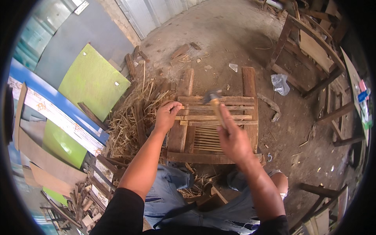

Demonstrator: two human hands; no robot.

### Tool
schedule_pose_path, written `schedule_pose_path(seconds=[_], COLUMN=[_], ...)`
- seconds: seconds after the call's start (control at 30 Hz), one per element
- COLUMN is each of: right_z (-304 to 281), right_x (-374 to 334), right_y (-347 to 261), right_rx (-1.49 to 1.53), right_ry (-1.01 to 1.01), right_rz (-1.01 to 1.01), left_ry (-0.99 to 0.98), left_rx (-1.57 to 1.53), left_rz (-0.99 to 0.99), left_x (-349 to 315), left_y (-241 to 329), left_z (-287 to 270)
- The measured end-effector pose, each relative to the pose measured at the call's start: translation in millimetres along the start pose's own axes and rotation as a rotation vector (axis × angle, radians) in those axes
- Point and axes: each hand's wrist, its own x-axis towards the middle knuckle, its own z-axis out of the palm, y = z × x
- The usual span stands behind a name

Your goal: The person uses a knife to scrape a small wooden block, then uses a hammer to drive wooden dowels into the slats of a wooden stool. The person repeatedly hammers the dowels to secure them in place.

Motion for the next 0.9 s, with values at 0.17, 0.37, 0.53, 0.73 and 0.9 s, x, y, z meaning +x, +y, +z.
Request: schedule_pose_path(seconds=[0.17,0.37,0.53,0.73,0.9], right_z=[42.1,71.4,77.8,80.1,83.7], right_x=[12.9,24.9,26.6,24.0,25.7], right_y=[-27.0,-36.9,-32.8,-29.3,-25.3], right_rx=[-0.064,-0.282,-0.300,-0.310,-0.255], right_ry=[-0.199,-0.183,-0.217,-0.175,-0.111], right_rz=[-0.038,-0.035,0.012,-0.029,-0.088], left_ry=[0.034,0.069,0.084,0.099,0.124], left_rx=[-0.022,-0.068,-0.052,-0.052,-0.032], left_rz=[0.049,0.052,0.097,0.094,0.143], left_x=[-0.3,-0.9,-0.4,-0.6,0.4], left_y=[-5.8,-14.3,-14.7,-15.5,-16.3], left_z=[0.3,3.2,4.3,5.6,5.3])
